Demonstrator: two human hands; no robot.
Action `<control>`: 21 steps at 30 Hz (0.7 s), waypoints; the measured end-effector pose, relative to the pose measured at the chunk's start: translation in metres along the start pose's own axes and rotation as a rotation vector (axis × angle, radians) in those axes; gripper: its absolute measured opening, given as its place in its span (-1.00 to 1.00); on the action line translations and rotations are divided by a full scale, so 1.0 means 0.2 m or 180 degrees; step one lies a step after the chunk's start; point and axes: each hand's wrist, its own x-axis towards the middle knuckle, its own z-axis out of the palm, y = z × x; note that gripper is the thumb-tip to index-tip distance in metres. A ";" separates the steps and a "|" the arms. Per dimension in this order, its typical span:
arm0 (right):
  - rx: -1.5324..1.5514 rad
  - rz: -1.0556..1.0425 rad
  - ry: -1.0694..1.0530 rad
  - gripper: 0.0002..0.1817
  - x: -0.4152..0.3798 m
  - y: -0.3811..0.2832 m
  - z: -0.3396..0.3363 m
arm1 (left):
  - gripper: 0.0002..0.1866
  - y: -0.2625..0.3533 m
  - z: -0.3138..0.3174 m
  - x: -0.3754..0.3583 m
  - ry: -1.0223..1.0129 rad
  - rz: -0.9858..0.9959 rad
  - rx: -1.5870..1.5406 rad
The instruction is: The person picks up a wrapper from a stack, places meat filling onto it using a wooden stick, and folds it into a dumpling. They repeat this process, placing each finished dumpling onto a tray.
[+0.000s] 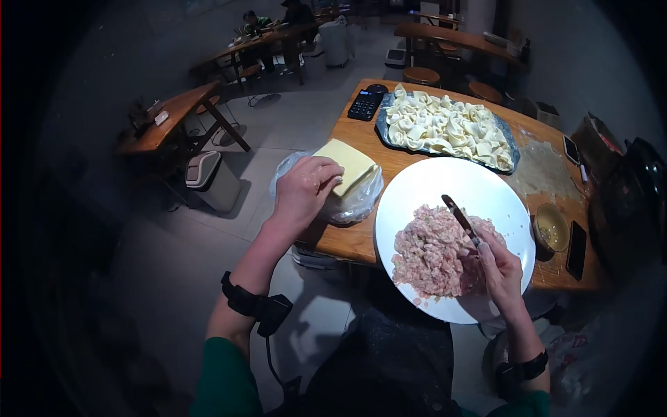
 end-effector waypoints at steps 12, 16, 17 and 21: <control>-0.0151 -0.0031 0.0249 -0.68 -0.26 0.08 -0.08 | -0.89 -0.16 -0.09 0.10 -0.0964 0.0749 0.0026; -0.0032 -0.0117 0.0195 -0.69 -0.29 0.07 -0.05 | -0.88 -0.16 -0.09 0.11 -0.1018 0.0944 0.0203; -0.0148 -0.0127 0.0194 -0.70 -0.30 0.08 -0.05 | -0.87 -0.16 -0.09 0.11 -0.1091 0.1007 0.0271; -0.0485 -0.0357 0.0202 -0.70 -0.32 0.10 -0.05 | -0.82 -0.18 -0.09 0.13 -0.1354 0.0924 0.0094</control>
